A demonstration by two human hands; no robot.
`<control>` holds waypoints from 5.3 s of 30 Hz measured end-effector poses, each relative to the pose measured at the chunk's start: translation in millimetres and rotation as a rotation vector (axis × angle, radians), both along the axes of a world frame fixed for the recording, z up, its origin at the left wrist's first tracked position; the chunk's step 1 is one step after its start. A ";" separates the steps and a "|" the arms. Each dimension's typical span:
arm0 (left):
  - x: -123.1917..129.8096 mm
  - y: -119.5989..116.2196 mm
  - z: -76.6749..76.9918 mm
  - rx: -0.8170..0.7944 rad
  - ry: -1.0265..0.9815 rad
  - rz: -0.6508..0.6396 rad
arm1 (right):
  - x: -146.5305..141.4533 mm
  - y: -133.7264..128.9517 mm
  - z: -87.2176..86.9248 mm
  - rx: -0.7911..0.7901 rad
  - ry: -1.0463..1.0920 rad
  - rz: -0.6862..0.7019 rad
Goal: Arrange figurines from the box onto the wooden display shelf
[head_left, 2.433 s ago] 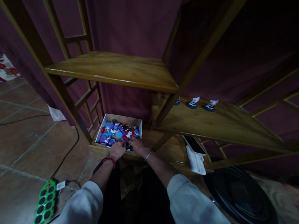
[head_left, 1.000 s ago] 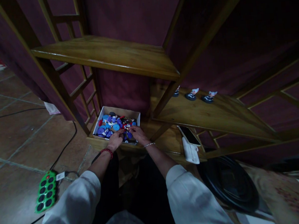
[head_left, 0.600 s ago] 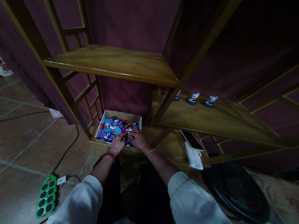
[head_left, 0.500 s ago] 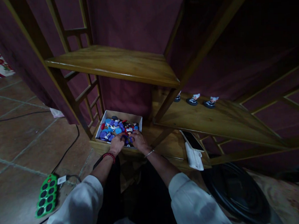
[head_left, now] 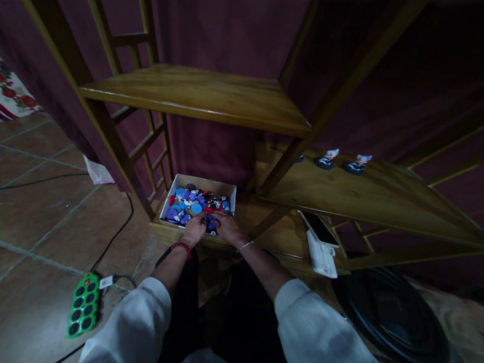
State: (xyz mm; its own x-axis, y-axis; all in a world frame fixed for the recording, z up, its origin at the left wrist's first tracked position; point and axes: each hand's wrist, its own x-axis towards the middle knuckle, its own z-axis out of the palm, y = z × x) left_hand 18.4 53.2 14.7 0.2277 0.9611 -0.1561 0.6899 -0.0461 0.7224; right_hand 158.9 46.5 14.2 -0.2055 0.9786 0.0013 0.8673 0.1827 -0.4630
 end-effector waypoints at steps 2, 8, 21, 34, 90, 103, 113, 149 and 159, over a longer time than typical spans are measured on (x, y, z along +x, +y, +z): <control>-0.3 -0.4 1.1 0.003 -0.030 -0.005 | -0.1 -0.8 -2.1 -0.001 -0.008 -0.013; -1.6 -0.1 5.5 -0.002 -0.105 -0.039 | -5.4 -2.3 0.3 -0.054 -0.048 -0.056; -0.6 6.2 0.2 0.123 0.119 0.173 | -9.7 -3.2 -6.4 -0.115 -0.051 -0.090; -5.0 40.9 -1.7 -0.001 0.190 0.122 | -12.2 -2.2 -9.6 -0.077 0.059 -0.154; -17.5 39.7 -15.4 0.116 0.239 0.097 | -11.0 -3.2 -15.7 -0.040 0.048 -0.143; -11.6 38.7 -10.9 0.059 0.269 0.050 | -12.2 -3.2 -13.3 -0.081 0.010 -0.134; -10.8 35.5 -5.8 0.158 0.129 0.135 | -12.4 -2.3 -10.5 -0.097 0.043 -0.115; 34.8 51.0 5.9 0.339 0.293 -0.208 | -4.9 5.2 3.3 -0.228 0.359 -0.475; 50.1 49.6 10.1 0.290 0.373 -0.349 | -3.4 4.3 10.3 -0.152 0.351 -0.437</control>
State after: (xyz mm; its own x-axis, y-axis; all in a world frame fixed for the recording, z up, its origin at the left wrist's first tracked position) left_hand 68.5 102.9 24.8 0.5188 0.8544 -0.0283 0.8033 -0.4759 0.3581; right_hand 155.5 50.8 24.6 0.2049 0.9671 -0.1508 0.6368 -0.2487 -0.7298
